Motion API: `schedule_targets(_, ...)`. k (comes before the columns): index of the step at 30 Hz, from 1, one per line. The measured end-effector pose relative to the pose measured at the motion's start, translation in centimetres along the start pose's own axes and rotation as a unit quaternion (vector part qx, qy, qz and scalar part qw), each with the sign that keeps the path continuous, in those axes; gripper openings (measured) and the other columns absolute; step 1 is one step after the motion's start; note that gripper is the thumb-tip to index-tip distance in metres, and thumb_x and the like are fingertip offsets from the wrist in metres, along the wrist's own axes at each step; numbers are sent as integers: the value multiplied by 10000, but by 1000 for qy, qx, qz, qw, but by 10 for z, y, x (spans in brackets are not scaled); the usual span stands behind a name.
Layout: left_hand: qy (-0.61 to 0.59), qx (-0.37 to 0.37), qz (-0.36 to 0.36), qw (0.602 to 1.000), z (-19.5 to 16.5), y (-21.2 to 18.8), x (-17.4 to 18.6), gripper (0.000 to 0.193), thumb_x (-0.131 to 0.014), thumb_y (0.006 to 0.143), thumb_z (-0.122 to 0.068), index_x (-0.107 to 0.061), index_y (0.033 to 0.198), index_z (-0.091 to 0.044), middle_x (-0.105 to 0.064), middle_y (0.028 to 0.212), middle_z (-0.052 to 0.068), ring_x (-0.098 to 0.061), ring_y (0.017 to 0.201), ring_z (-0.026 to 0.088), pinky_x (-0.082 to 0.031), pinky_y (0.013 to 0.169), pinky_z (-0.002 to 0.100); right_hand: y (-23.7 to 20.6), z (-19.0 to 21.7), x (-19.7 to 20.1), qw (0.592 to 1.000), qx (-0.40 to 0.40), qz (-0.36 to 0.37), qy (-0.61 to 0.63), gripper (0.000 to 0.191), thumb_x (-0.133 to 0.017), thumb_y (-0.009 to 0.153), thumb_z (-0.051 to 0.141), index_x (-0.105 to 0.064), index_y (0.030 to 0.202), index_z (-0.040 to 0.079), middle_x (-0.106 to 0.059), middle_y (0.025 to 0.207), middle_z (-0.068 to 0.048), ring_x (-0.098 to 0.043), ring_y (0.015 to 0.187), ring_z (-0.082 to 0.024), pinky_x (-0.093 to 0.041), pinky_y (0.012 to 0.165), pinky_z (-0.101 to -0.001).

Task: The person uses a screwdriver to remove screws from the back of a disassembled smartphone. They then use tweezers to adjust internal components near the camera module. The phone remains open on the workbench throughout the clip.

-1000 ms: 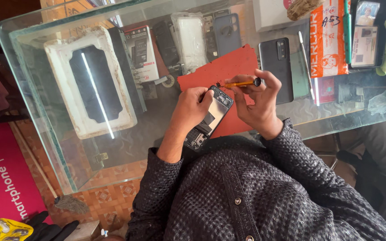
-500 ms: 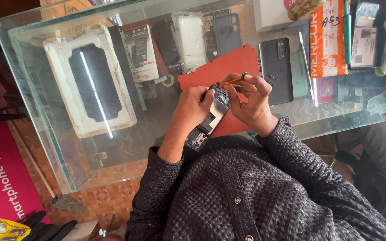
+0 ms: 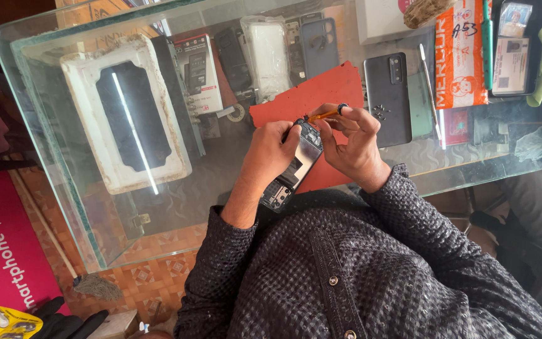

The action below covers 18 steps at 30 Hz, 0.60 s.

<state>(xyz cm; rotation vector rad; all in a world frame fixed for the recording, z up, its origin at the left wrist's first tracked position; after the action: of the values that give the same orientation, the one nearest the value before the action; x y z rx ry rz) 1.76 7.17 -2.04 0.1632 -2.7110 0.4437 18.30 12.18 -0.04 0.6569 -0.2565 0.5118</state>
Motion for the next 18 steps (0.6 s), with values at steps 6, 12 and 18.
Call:
schedule_targets(6, -6, -36, -25, 999, -1, -1, 2, 266, -633, 955, -210, -651, 805, 10, -645, 627, 154, -666, 548, 257, -501, 541, 381, 8, 2, 3, 997, 62, 19, -32, 639, -614, 955, -155, -185, 1327, 139, -626, 1200, -258, -709, 1099, -374, -628, 922, -415)
schedule_targets(12, -5, 7, 3, 1000, -1, -1, 2, 307, -622, 975, -211, -624, 774, 21, -588, 582, 166, -602, 488, 264, -468, 530, 390, 5, -7, -3, 1000, -12, -6, 13, 659, -700, 959, -169, -247, 1322, 143, -636, 1141, -228, -745, 1028, -301, -649, 874, -354)
schedule_targets(18, 2, 9, 8, 1000, 12, 0, -2, 319, -613, 990, -218, -608, 772, 15, -572, 570, 148, -563, 473, 221, -460, 529, 375, -4, -7, 13, 996, -22, -22, 86, 586, -475, 1053, -223, -186, 1372, 175, -622, 1236, -222, -728, 1122, -326, -648, 965, -390)
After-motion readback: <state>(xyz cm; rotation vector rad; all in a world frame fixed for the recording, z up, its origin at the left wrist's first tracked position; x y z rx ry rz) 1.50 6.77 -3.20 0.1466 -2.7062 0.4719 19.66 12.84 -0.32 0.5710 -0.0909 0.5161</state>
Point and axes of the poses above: each hand's wrist, its own y-axis towards the middle knuckle, its own x-axis out of the back of the hand, z = x × y, the point moved 2 cm from there along y, towards the middle knuckle
